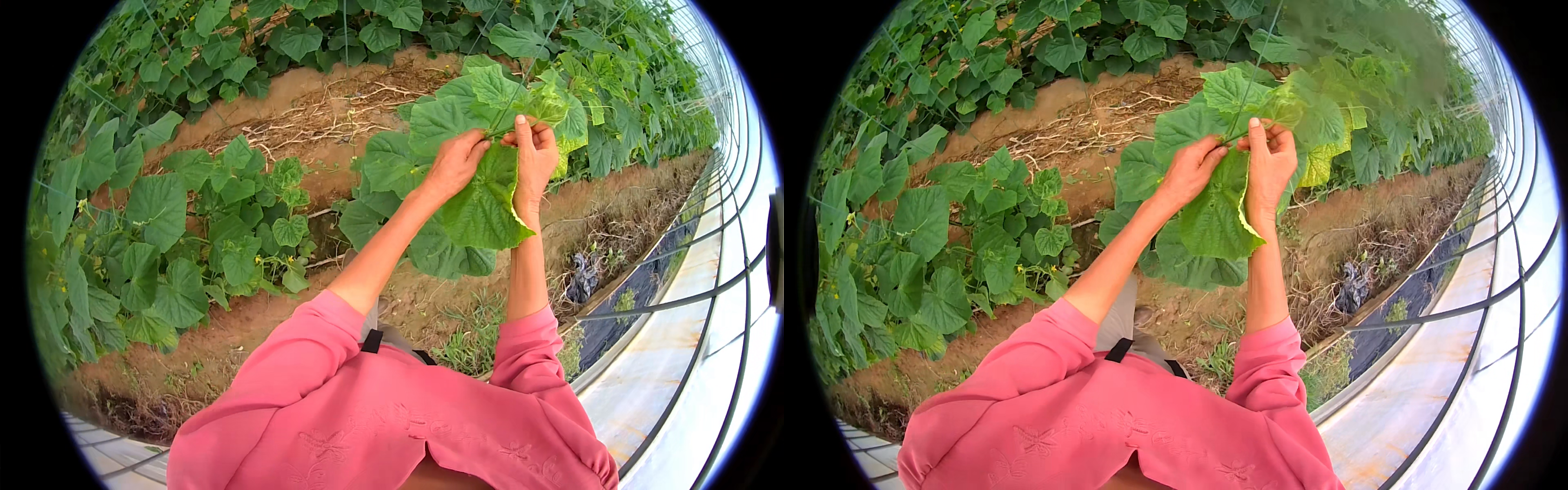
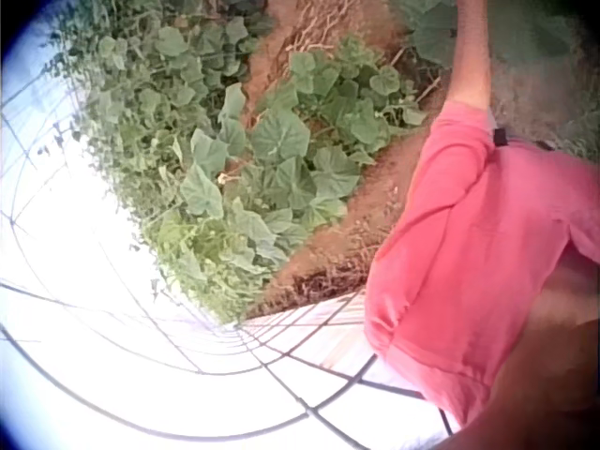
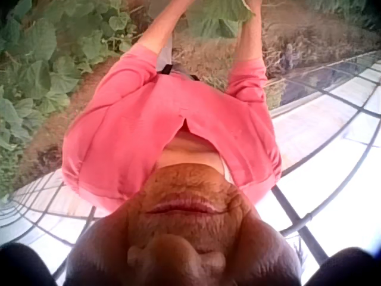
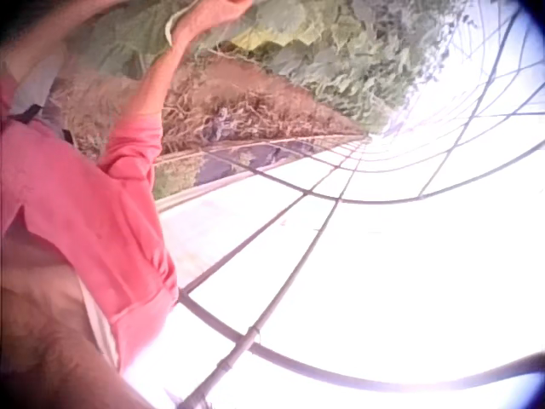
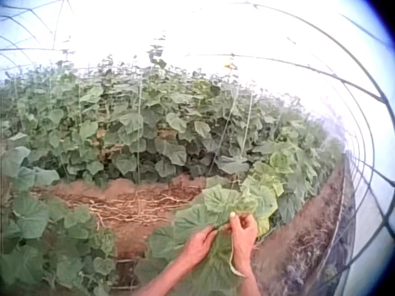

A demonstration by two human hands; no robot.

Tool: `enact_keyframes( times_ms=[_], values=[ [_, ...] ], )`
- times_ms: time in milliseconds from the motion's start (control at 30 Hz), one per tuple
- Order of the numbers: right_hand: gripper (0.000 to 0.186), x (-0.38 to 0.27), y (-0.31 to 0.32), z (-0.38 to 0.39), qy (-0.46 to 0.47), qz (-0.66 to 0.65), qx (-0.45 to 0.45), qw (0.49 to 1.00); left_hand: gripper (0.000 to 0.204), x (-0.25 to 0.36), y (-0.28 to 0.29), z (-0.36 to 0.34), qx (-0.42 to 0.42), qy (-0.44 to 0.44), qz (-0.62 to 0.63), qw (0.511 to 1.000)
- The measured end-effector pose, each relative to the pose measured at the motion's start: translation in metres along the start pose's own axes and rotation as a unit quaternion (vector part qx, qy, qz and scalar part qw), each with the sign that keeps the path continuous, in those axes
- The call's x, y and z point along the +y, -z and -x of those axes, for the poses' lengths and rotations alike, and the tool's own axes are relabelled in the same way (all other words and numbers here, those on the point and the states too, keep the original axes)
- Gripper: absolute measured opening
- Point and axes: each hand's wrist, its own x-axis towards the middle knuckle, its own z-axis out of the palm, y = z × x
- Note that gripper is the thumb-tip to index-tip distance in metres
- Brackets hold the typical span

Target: The person tends to cucumber plants in a greenhouse by hand. They untie a green string from a support structure and then proceed to tie the plant stems to the string for support. The person moves along the row, adjusting leaves and securing the vines.

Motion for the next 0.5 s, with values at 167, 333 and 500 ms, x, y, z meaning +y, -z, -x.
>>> enact_keyframes(
  times_ms=[167, 333, 500],
  values=[
    [0.039, -0.014, -0.025, -0.026, -0.072, 0.062, -0.088, 0.992, 0.017, -0.015, -0.011, -0.006, 0.117, -0.026, -0.036, 0.992],
    [0.064, -0.015, -0.032, -0.034, 0.01, 0.367, -0.173, 0.914, 0.034, -0.017, 0.003, -0.003, 0.19, 0.014, -0.052, 0.98],
    [0.04, -0.074, -0.075, 0.056, 0.198, 0.457, -0.175, 0.849, 0.039, -0.041, 0.038, 0.036, 0.228, 0.023, -0.12, 0.966]
  ],
)
